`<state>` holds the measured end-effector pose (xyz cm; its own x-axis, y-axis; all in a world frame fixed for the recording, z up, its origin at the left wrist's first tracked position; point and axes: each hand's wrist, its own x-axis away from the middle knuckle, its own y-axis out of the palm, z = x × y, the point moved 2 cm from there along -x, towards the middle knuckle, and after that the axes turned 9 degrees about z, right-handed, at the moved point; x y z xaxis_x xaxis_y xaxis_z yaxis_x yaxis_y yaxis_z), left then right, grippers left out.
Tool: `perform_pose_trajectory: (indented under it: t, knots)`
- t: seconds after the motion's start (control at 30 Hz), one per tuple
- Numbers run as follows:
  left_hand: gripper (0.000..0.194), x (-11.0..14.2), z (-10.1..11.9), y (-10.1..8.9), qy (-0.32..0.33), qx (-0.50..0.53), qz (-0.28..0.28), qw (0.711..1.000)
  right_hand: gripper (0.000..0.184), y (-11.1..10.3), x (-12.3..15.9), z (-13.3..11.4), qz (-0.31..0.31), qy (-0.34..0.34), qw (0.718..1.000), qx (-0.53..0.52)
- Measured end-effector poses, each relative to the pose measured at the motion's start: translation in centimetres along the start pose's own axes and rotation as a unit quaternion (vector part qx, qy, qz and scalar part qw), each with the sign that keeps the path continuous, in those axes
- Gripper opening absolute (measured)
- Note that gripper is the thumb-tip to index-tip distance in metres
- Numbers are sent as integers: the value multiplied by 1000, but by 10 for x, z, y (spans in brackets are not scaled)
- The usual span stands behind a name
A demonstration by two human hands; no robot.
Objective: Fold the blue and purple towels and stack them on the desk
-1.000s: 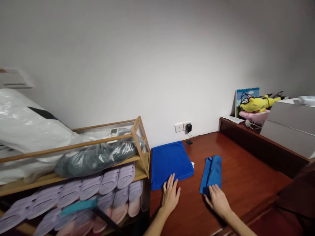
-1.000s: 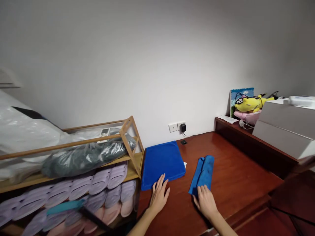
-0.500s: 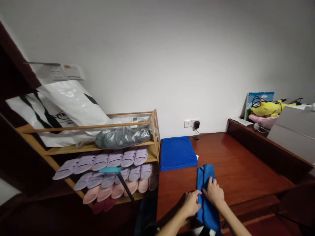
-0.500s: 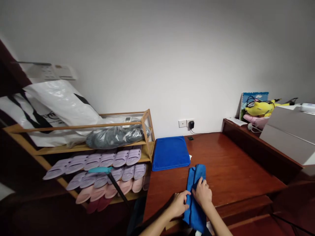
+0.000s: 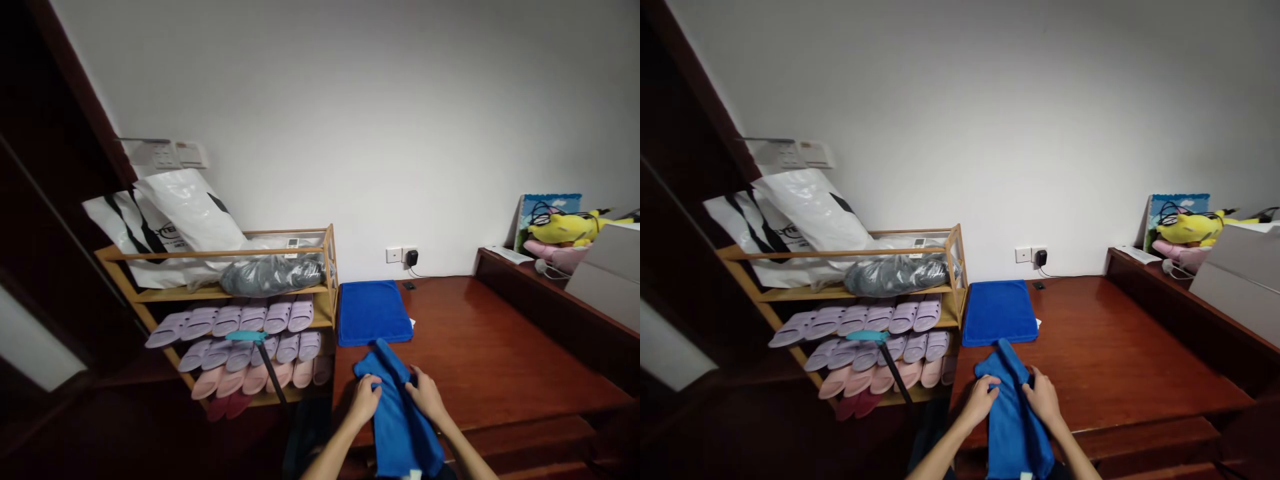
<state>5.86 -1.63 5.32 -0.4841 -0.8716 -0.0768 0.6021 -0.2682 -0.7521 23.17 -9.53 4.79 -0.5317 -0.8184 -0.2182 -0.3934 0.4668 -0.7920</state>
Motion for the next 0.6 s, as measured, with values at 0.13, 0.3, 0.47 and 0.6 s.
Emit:
perform_pose_trajectory:
  t: [0.13,0.3,0.47,0.6]
  knots:
    - [38,16,-13,-19,-13,-52,26,998,57,-8,8,-14,43,-15,998,45]
    - [70,31,-6,-1,59,-156,50,985,60,28,30,-54,21,-210,977,24]
    - [60,38,-19,21,150,-206,6,967,52,55,39,-43,-64,-155,986,-6]
    - [60,41,-28,21,161,-219,38,962,55,25,37,-5,-115,-185,972,85]
